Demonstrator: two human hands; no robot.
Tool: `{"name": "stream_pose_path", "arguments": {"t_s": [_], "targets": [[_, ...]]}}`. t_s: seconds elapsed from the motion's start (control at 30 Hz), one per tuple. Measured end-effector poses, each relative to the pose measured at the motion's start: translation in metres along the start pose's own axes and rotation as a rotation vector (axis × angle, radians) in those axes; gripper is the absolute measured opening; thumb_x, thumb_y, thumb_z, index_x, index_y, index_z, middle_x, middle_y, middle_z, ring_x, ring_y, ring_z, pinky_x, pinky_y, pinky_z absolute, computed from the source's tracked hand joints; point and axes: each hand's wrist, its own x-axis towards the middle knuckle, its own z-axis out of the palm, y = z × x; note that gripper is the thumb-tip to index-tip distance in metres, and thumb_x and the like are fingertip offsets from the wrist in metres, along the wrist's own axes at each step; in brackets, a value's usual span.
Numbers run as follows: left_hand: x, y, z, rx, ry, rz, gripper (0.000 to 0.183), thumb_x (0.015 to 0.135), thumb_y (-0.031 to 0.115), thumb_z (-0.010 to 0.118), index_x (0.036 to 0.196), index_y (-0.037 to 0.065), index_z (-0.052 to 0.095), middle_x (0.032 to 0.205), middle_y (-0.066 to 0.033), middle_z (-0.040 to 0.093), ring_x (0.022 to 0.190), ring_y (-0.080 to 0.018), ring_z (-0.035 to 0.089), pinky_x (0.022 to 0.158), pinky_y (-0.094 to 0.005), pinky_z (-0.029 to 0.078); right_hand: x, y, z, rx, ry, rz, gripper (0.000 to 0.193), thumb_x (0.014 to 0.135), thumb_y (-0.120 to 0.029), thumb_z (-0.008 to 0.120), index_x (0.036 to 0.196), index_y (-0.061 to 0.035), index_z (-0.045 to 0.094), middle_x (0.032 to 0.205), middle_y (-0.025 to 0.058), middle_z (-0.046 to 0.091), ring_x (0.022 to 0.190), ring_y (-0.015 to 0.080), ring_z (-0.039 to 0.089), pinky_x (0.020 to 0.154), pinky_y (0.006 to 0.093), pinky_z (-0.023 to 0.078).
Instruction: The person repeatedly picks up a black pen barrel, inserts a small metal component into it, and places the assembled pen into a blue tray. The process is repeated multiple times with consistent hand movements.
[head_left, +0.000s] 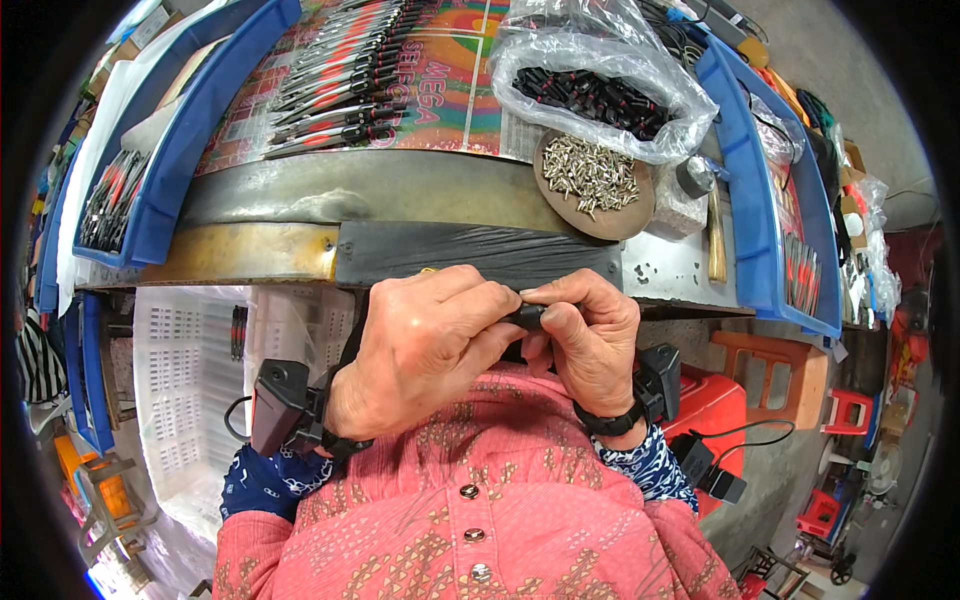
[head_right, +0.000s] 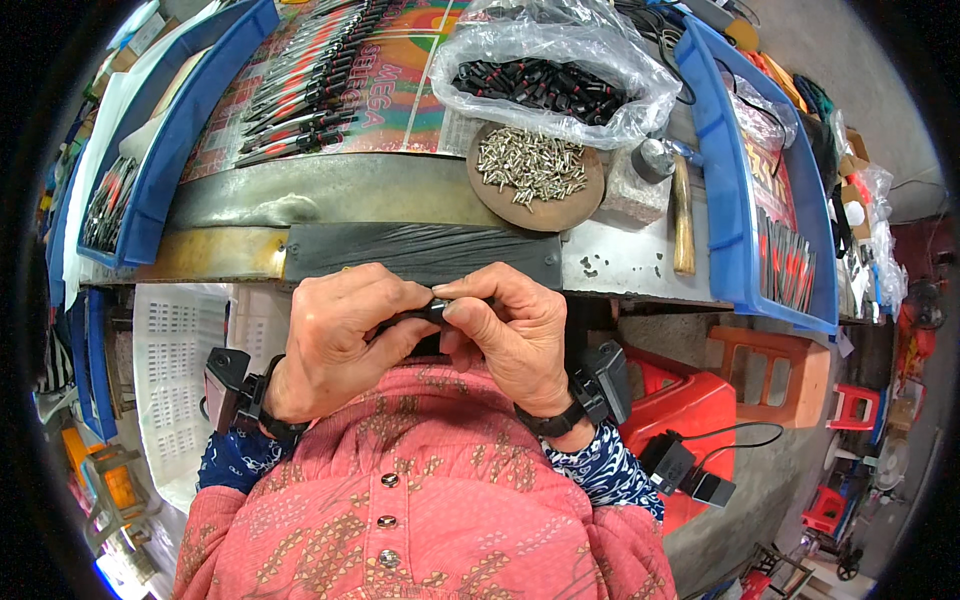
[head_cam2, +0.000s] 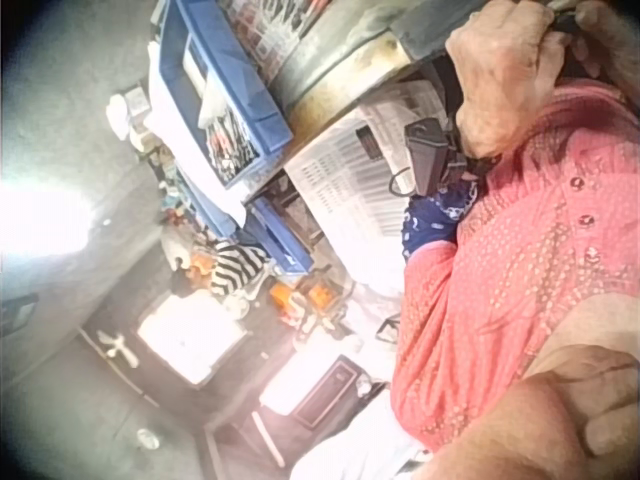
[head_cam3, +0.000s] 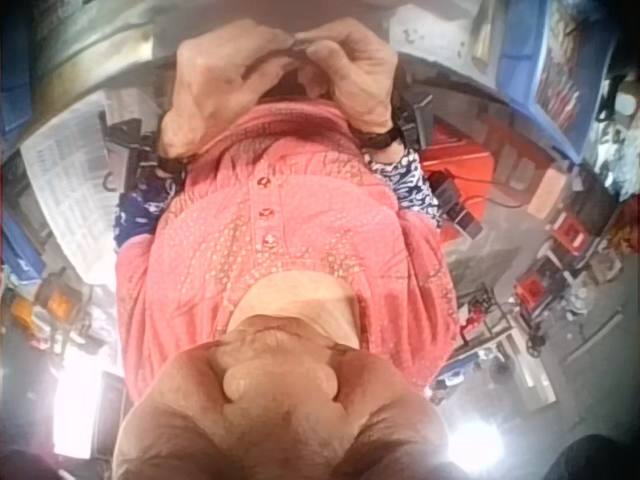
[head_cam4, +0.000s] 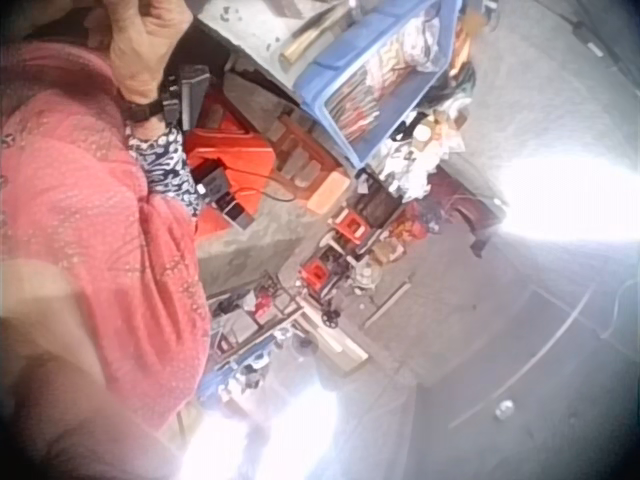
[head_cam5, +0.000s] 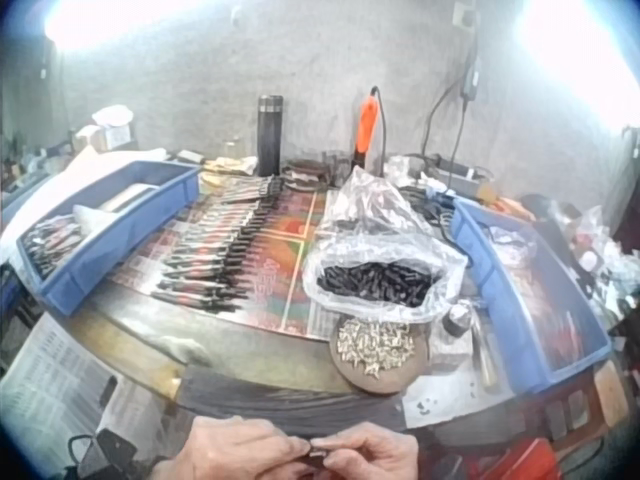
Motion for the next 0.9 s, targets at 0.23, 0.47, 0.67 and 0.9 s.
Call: {"name": "stream_pose_path", "arguments": {"t_s": [0.23, 0.47, 0.67, 0.9], "targets": [[-0.004, 0.002, 0.007, 0.063, 0.069, -0.011, 0.024, 0.068, 0.000, 0.076, 0.091, 0.002, 0.068, 0.073, -0.0093, 0.063, 0.061, -0.0257, 0.062, 0.055, -0.0342, 0.049, 0.001, -0.001, 0.000, -0.026, -0.010, 0.058, 0.017, 0.096, -0.014, 0.066, 0.103, 0.0015, 0.064, 0.081, 0.0041, 0.066, 0.061, 0.0061, 0.060, 0.050, 0.0190, 0.048], [-0.007, 0.001, 0.010, 0.111, 0.067, 0.016, 0.022, 0.068, 0.003, 0.076, 0.088, 0.005, 0.067, 0.075, -0.0079, 0.062, 0.064, -0.0264, 0.063, 0.058, -0.0356, 0.050, 0.002, -0.011, 0.005, -0.143, 0.023, 0.160, 0.013, 0.097, -0.012, 0.064, 0.099, 0.0002, 0.063, 0.074, 0.0027, 0.065, 0.057, 0.0038, 0.056, 0.049, 0.0176, 0.045], [-0.007, 0.002, 0.012, 0.141, 0.086, 0.018, 0.022, 0.069, 0.001, 0.076, 0.090, 0.004, 0.068, 0.077, -0.0081, 0.065, 0.066, -0.0257, 0.064, 0.059, -0.0350, 0.050, 0.001, -0.013, 0.012, -0.219, 0.100, 0.128, 0.007, 0.096, -0.007, 0.064, 0.098, 0.0000, 0.063, 0.074, 0.0016, 0.064, 0.056, 0.0024, 0.054, 0.048, 0.0173, 0.043], [-0.002, -0.001, 0.018, 0.138, 0.176, 0.039, 0.022, 0.069, 0.005, 0.075, 0.087, 0.007, 0.065, 0.072, -0.0071, 0.057, 0.061, -0.0269, 0.060, 0.054, -0.0375, 0.049, 0.000, -0.006, 0.017, -0.211, 0.167, 0.023, 0.011, 0.097, -0.009, 0.064, 0.102, 0.0007, 0.063, 0.074, 0.0002, 0.063, 0.057, 0.0020, 0.052, 0.048, 0.0168, 0.040]]}}
